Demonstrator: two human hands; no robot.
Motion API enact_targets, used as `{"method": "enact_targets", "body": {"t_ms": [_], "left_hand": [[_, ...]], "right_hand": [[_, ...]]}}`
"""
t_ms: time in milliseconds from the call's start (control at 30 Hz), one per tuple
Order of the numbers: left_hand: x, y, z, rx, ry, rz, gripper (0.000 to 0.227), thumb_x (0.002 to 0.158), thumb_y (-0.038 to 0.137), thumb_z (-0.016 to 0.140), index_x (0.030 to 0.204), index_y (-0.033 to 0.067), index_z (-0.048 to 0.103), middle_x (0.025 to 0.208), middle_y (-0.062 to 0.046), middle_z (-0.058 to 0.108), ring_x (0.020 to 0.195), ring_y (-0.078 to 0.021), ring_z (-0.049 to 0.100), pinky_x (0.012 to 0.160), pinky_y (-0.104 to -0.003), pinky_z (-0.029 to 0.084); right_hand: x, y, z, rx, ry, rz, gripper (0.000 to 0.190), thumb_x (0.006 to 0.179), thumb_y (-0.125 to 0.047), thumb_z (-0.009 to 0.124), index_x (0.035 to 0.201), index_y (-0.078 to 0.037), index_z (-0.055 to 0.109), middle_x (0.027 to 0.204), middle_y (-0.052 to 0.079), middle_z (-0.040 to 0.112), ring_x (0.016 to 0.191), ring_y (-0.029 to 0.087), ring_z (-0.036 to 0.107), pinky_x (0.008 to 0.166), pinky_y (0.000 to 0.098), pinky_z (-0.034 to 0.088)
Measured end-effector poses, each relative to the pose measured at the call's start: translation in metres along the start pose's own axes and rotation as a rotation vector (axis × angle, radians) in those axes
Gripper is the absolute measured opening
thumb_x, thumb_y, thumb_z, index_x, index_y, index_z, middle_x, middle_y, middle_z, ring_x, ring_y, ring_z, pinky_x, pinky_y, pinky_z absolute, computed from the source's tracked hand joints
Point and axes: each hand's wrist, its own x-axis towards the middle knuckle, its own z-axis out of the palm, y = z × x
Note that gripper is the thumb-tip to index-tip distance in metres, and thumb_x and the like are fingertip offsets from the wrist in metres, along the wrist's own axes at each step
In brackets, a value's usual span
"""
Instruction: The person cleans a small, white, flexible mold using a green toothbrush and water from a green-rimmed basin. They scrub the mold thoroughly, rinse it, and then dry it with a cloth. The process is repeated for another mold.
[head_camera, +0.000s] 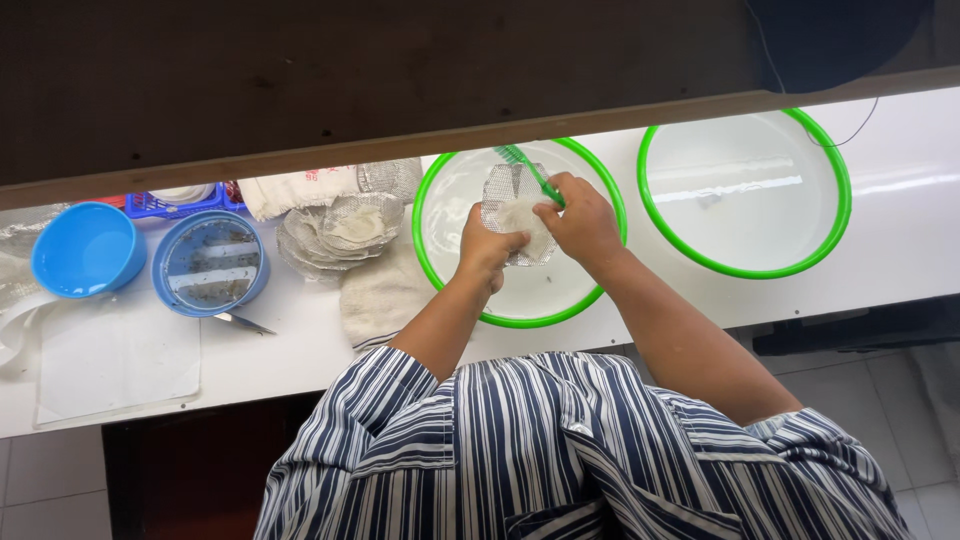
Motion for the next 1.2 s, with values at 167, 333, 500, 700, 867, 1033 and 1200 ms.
{"method": "enact_targets", "body": {"t_ms": [167, 333, 500, 700, 867, 1033, 1200], "left_hand": [[-0.005, -0.008, 0.006, -0.026, 0.059, -0.010, 0.071, 0.075, -0.014, 0.076, 0.136, 0.0056, 0.046, 0.124, -0.021, 0.063, 0.114, -0.0365, 0.064, 0.089, -0.052, 0.062], [0.002, -0.007, 0.013, -0.159, 0.078, -0.100, 0.067, 0.081, -0.006, 0.075, 0.136, 0.0150, 0.044, 0.128, -0.016, 0.060, 0.114, -0.0374, 0.063, 0.091, -0.063, 0.057], [-0.004, 0.017, 0.115, -0.159, -0.047, -0.070, 0.068, 0.081, -0.009, 0.072, 0.138, 0.0146, 0.043, 0.127, -0.019, 0.060, 0.113, -0.0394, 0.062, 0.085, -0.069, 0.056], [0.019, -0.030, 0.264, -0.093, -0.121, -0.069, 0.088, 0.079, -0.015, 0.071, 0.151, 0.0145, 0.029, 0.137, -0.027, 0.052, 0.121, -0.0445, 0.058, 0.090, -0.064, 0.056], [0.053, -0.073, 0.314, 0.142, -0.065, -0.127, 0.089, 0.077, -0.012, 0.072, 0.151, 0.0150, 0.032, 0.143, -0.028, 0.048, 0.126, -0.0494, 0.055, 0.093, -0.064, 0.055], [0.055, -0.076, 0.329, 0.280, 0.003, -0.138, 0.094, 0.074, -0.009, 0.074, 0.154, 0.0144, 0.032, 0.143, -0.026, 0.048, 0.127, -0.0470, 0.055, 0.093, -0.062, 0.055], [0.026, -0.050, 0.335, 0.224, -0.010, -0.162, 0.094, 0.078, -0.014, 0.066, 0.159, 0.0079, 0.024, 0.148, -0.032, 0.041, 0.131, -0.0501, 0.051, 0.100, -0.063, 0.051]], "right_hand": [[-0.015, -0.020, -0.085, 0.107, -0.089, -0.029, 0.055, 0.087, -0.026, 0.075, 0.135, -0.014, 0.051, 0.117, 0.014, 0.057, 0.106, 0.038, 0.066, 0.089, 0.0547, 0.058], [-0.036, 0.068, -0.160, 0.093, -0.118, 0.125, 0.045, 0.084, -0.007, 0.059, 0.128, -0.016, 0.053, 0.122, 0.013, 0.052, 0.107, 0.037, 0.067, 0.094, 0.0484, 0.056], [-0.073, 0.116, -0.245, 0.210, 0.191, 0.070, 0.046, 0.096, 0.012, 0.058, 0.140, 0.012, 0.046, 0.117, 0.028, 0.055, 0.097, 0.044, 0.070, 0.075, 0.0470, 0.063], [-0.091, 0.202, -0.245, -0.148, 0.381, -0.145, 0.042, 0.092, -0.005, 0.074, 0.133, -0.011, 0.070, 0.111, 0.010, 0.070, 0.102, 0.031, 0.071, 0.080, 0.0401, 0.060], [-0.091, 0.261, -0.206, -0.311, 0.339, -0.164, 0.034, 0.090, -0.015, 0.070, 0.124, -0.020, 0.073, 0.109, -0.002, 0.070, 0.105, 0.015, 0.070, 0.088, 0.0297, 0.059], [-0.090, 0.265, -0.210, -0.282, 0.361, -0.111, 0.039, 0.091, -0.017, 0.067, 0.128, -0.025, 0.072, 0.108, -0.006, 0.065, 0.100, 0.014, 0.071, 0.084, 0.0296, 0.061], [-0.092, 0.267, -0.222, -0.272, 0.264, -0.030, 0.038, 0.093, -0.021, 0.066, 0.130, -0.026, 0.071, 0.104, -0.004, 0.059, 0.089, 0.015, 0.071, 0.077, 0.0290, 0.062]]}}
